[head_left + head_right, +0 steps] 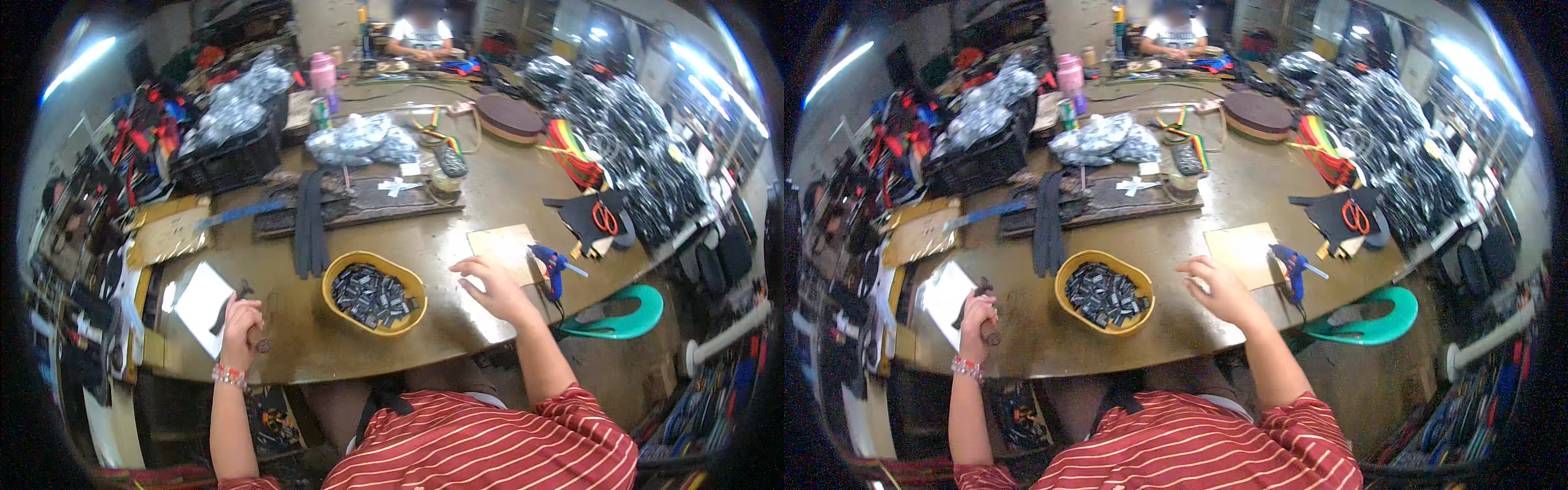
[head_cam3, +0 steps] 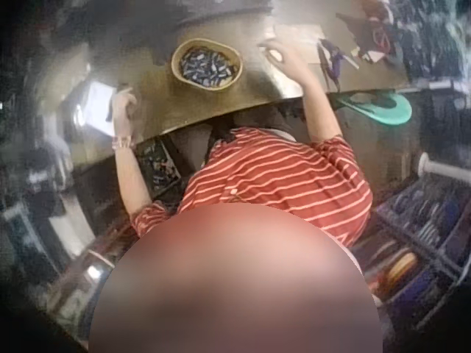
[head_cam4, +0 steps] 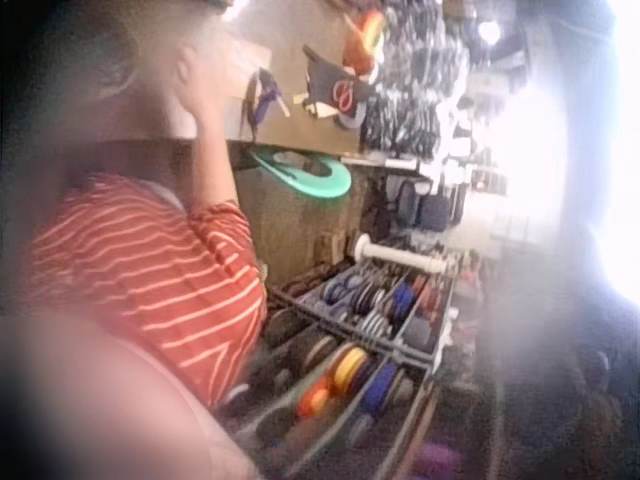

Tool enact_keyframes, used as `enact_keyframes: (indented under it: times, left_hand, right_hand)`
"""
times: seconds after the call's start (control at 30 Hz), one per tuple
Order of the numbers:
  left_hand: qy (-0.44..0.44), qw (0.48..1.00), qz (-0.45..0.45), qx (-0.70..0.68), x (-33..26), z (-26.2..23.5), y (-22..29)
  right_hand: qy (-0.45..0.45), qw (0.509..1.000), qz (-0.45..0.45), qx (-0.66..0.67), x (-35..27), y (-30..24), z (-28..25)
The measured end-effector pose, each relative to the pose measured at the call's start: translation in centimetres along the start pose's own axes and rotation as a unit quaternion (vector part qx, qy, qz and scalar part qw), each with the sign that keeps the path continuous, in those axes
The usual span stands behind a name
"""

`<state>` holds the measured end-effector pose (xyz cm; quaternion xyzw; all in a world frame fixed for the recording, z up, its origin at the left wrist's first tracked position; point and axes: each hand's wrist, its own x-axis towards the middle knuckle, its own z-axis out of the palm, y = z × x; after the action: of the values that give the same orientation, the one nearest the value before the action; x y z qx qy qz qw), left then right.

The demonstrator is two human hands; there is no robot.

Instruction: The person handles black fabric strips and a circular hat base on a cluttered worktable, then retrieves a yellow bowl of small parts and a smartphone with a charging cable. They plug the cable into the phone, place it on the table, and continue handling fabric pieces.

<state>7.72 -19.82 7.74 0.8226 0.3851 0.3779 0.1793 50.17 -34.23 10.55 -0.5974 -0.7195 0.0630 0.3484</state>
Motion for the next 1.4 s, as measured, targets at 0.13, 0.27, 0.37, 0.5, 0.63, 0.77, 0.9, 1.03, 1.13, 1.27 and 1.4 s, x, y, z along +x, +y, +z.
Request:
enact_keyframes:
  times: [0.13,0.27,0.37,0.5,0.63,0.77,0.9,1.03,1.13,1.27,1.4]
  left_hand:
    - [-0.011,0.98,0.133,0.15,4.5,3.0,-5.7]
    - [-0.008,0.975,0.166,0.151,6.0,5.1,-8.8]
    - [-0.069,0.993,0.021,0.09,6.1,5.4,-10.5]
    - [-0.201,0.96,0.055,0.188,7.3,3.4,-9.4]
    - [-0.303,0.898,-0.183,0.26,10.4,0.3,-1.1]
    - [-0.029,0.946,0.284,0.155,10.5,-0.1,12.1]
    - [0.051,0.922,0.383,0.012,8.5,3.0,20.7]
    - [0.035,0.913,0.399,-0.072,7.8,5.9,23.2]
    - [0.011,0.907,0.404,-0.117,7.6,7.4,23.6]
    - [-0.015,0.894,0.416,-0.168,7.4,8.7,24.0]
    - [-0.045,0.878,0.426,-0.214,7.4,9.6,24.4]
  right_hand:
    - [0.147,0.979,0.139,-0.032,-4.5,-0.1,-5.8]
    - [0.438,0.85,0.2,-0.215,-12.2,2.0,-13.1]
    - [0.602,0.739,0.236,-0.19,-21.1,4.4,-17.4]
    - [0.693,0.539,0.473,0.077,-31.6,7.5,-16.5]
    - [0.524,0.517,0.551,0.392,-33.9,13.0,-11.1]
    - [0.645,0.362,0.368,0.563,-30.8,20.5,-9.1]
    - [0.705,0.308,0.187,0.612,-31.8,23.0,-11.1]
    - [0.684,0.36,0.114,0.624,-37.5,21.0,-13.3]
    - [0.671,0.384,0.086,0.629,-43.5,18.4,-14.2]
    - [0.625,0.415,0.068,0.657,-52.3,13.8,-14.0]
    - [0.521,0.455,0.069,0.719,-60.4,8.8,-12.0]
